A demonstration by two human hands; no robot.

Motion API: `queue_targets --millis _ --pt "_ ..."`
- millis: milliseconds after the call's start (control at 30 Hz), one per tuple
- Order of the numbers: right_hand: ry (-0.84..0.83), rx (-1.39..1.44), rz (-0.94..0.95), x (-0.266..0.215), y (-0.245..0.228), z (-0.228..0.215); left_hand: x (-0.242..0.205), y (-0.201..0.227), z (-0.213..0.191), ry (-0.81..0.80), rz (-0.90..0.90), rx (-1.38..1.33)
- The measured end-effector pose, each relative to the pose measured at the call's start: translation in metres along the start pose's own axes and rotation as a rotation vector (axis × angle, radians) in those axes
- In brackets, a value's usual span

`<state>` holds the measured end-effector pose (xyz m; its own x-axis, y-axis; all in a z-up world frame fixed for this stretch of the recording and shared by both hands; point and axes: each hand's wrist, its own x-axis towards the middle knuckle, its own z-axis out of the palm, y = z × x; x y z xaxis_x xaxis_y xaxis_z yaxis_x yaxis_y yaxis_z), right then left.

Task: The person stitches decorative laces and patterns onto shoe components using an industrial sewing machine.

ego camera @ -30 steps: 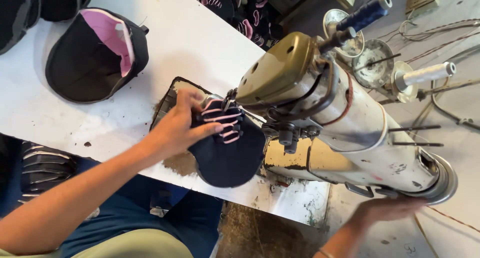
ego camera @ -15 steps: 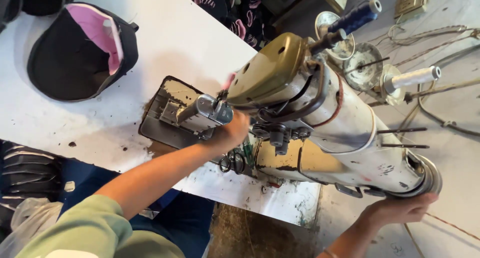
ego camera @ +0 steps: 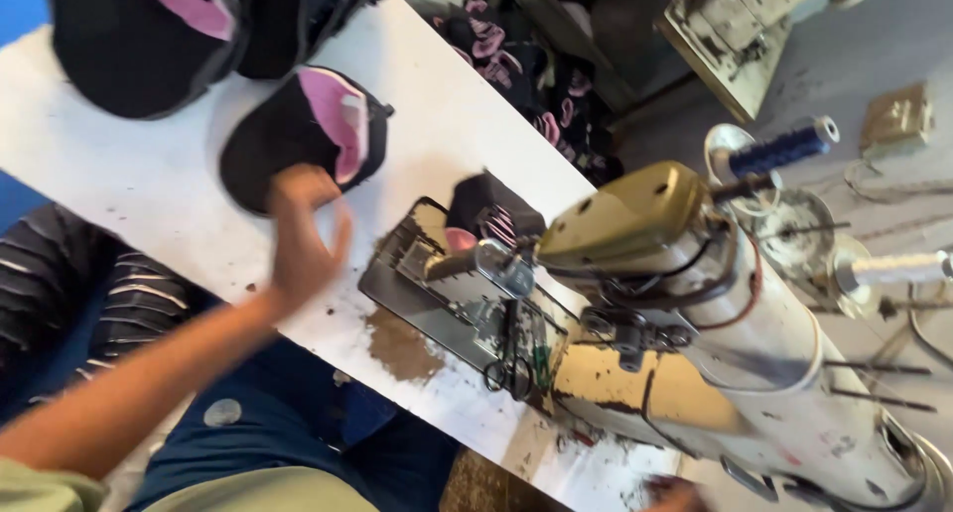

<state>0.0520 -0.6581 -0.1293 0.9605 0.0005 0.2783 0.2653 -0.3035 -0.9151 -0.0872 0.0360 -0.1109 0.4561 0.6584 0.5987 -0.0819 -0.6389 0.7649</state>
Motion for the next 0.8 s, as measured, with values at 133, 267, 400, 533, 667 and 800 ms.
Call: queue_targets --millis 133,267,400,533,667,800 --pt "-0.128 0.092 0.176 -0.058 0.044 0.157 0.113 -0.111 -0.045 0.294 0.030 0.352" --pt "-0.352 -0.024 0.290 -0.093 -0.071 0.293 0.197 -0.175 -0.052 0.127 -0.416 0.470" --pt "-0.268 -0.403 0.081 -0.091 -0.130 0.348 0.206 -0.236 -0.013 0.125 -0.500 0.550" --pt "-0.215 -0.516 0.139 -0.087 -0.123 0.349 0.189 -0.275 0.013 0.173 -0.298 0.994" --pt "-0.220 -0.355 0.199 -0.084 -0.103 0.344 0.174 -0.219 -0.020 0.117 -0.286 0.774" --pt "-0.257 -0.370 0.218 -0.082 -0.099 0.344 0.154 -0.145 -0.047 0.167 -0.021 0.868"
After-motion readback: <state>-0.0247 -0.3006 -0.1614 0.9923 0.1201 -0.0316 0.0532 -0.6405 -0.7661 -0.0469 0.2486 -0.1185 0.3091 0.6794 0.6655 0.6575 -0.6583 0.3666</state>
